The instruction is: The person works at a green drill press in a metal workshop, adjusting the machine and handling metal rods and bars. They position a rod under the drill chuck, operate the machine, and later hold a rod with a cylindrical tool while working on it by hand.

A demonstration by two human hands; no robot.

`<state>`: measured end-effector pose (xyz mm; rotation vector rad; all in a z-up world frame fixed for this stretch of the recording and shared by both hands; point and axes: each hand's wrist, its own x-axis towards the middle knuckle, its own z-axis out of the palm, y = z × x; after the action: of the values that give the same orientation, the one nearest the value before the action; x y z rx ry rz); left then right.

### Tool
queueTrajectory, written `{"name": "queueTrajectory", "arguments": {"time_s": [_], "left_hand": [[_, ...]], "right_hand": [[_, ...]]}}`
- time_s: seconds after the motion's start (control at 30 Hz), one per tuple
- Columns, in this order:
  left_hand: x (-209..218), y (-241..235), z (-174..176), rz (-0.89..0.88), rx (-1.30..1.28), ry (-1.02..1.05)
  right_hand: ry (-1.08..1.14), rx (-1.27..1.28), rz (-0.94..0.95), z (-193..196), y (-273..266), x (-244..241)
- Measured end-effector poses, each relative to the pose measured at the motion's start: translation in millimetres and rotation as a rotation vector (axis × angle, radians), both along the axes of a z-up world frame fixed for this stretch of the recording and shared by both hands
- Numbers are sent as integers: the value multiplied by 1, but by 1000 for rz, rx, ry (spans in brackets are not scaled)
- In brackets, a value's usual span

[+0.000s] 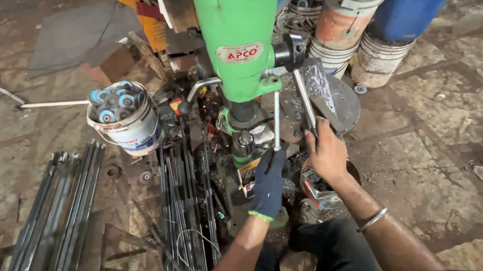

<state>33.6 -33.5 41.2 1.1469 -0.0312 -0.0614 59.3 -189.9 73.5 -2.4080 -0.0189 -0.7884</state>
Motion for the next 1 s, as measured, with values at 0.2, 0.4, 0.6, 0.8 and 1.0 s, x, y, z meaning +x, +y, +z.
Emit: {"name": "queueTrajectory", "arguments": {"time_s": [0.2, 0.4, 0.6, 0.8, 1.0], "left_hand": [[32, -10, -8, 72, -62, -37], [47, -9, 1, 91, 64, -179], [66, -17, -15, 133, 85, -181], [69, -18, -17, 119, -1, -186], [62, -11, 2, 89, 70, -169]], "right_hand": [[-9, 8, 6, -8, -2, 7], [33, 2, -5, -21, -3, 19], [-14, -2, 16, -29, -3, 27], [23, -35, 31, -37, -4, 50], [225, 31, 32, -33, 1, 65]]}}
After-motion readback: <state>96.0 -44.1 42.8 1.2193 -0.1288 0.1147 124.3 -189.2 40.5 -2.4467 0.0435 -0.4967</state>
